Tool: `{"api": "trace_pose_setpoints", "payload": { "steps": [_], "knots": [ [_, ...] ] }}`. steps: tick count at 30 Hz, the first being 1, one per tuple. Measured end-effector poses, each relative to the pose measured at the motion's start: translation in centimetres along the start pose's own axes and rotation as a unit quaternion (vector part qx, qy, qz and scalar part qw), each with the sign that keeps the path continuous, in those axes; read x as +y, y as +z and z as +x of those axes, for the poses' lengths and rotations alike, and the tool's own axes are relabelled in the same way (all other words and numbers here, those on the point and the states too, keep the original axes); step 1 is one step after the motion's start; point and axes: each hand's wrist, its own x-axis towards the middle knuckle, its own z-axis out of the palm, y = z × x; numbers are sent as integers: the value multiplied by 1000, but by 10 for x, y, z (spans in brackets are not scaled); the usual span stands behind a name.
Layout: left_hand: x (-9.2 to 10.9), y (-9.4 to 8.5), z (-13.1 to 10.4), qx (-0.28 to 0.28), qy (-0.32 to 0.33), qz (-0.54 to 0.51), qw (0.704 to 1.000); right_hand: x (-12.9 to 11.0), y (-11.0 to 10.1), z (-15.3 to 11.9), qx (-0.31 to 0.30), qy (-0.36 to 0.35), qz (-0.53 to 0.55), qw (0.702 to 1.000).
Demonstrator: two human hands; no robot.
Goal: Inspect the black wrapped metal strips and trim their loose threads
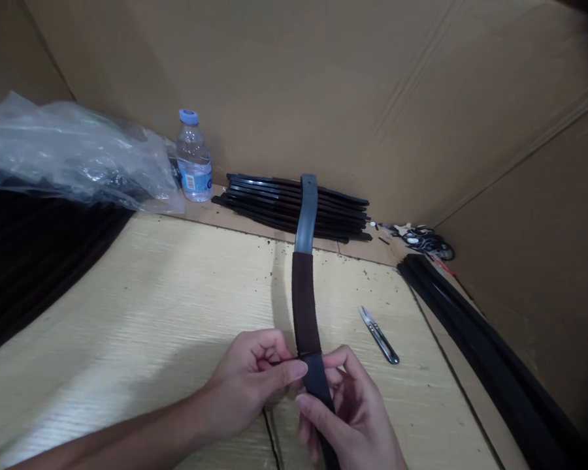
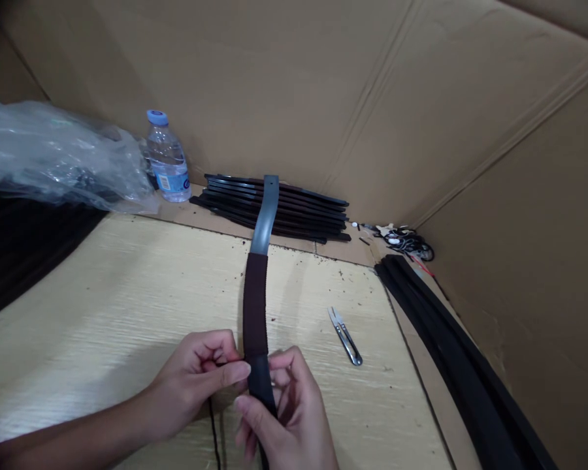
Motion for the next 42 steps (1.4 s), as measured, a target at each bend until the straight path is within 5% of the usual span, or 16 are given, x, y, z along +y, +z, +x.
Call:
{"api": "trace_pose_setpoints", "payload": {
  "steps": [8, 16, 27, 32, 37, 42],
  "knots": [
    [0, 0, 5, 52, 31, 29, 998, -12, 1, -2, 20, -17, 23, 999],
    [0, 3, 5, 46, 17, -28, 998, 4, -3, 7, 26, -57, 41, 997],
    [-2, 4, -1, -29, 2, -56, 998, -3, 1, 3, 7, 17, 15, 1000],
    [-1, 2, 3, 24, 39, -31, 998, -5, 1, -1, 30, 6, 72, 997],
    [-3, 3, 6, 16, 17, -105, 994, 0, -3, 2, 6, -19, 76, 997],
    [-1, 3, 3, 20, 0, -68, 997, 0, -4, 8, -22, -26, 53, 998]
  ]
}}
